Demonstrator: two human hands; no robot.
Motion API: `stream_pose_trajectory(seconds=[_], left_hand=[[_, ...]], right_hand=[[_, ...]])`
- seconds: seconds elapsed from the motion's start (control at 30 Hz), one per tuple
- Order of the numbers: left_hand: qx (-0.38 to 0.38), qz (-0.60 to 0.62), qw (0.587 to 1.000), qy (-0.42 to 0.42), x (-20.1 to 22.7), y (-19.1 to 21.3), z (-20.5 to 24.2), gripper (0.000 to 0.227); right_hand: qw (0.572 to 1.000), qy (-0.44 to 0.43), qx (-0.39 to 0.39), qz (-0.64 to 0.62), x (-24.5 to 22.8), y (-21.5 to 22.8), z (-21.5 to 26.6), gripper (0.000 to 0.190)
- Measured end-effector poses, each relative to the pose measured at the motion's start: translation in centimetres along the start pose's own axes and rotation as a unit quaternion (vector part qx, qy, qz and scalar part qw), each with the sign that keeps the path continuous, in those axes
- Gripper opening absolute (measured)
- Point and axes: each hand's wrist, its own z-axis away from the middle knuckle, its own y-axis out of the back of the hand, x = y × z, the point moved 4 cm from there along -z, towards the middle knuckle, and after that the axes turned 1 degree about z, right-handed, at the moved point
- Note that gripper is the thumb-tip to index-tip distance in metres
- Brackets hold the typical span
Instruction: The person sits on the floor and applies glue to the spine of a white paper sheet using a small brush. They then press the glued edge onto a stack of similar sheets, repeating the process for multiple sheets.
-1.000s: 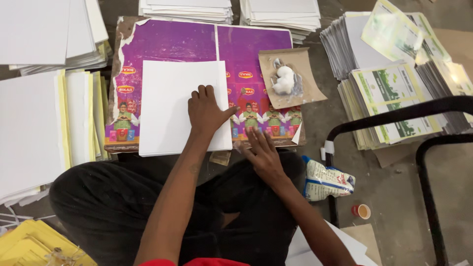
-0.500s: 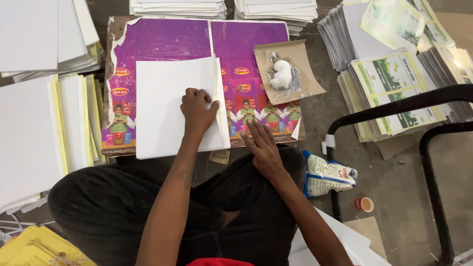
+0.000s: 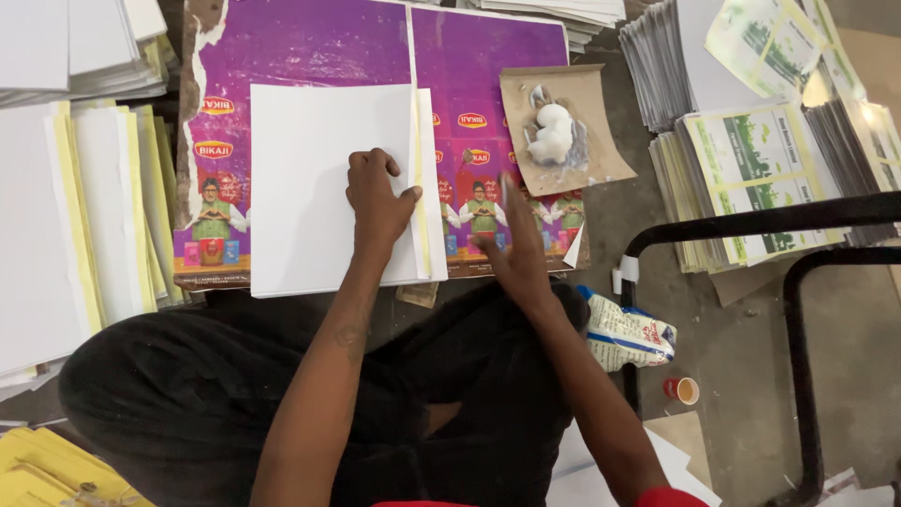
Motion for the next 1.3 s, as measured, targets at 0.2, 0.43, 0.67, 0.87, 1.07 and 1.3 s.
stream_pose_trajectory(seconds=[0.2, 0.43, 0.67, 0.87, 1.07, 1.3], left_hand=[[0.007, -0.005, 1.0, 0.009, 0.9, 0.5, -0.1, 0.05], [-0.011, -0.002, 1.0, 0.014, 1.3, 0.4, 0.2, 0.048], [-0.02, -0.003, 1.0, -0.019, 0.9, 0.2, 0.4, 0.047], [0.007, -0.045, 0.998, -0.034, -1.3, -1.7, -1.1, 0.044], [-0.01, -0.053, 0.998, -0.038, -0.9, -1.9, -0.2, 0.04], [-0.025, -0.029, 0.999, -0.015, -0.6, -1.4, -0.5, 0.037]], right_hand=[[1.0, 0.022, -0.01, 0.007, 1.3, -5.5, -9.5, 0.112], [0.999, -0.009, 0.028, 0.03, 5.6, -9.8, -15.5, 0.123], [0.985, -0.043, 0.018, 0.166, 9.6, -12.6, -23.5, 0.128], [0.98, 0.02, 0.006, 0.2, 6.5, -11.0, -20.3, 0.126], [0.986, -0.022, -0.044, 0.161, 2.7, -8.0, -12.1, 0.119], [0.984, -0.053, -0.035, 0.166, 1.0, -7.0, -7.0, 0.116]])
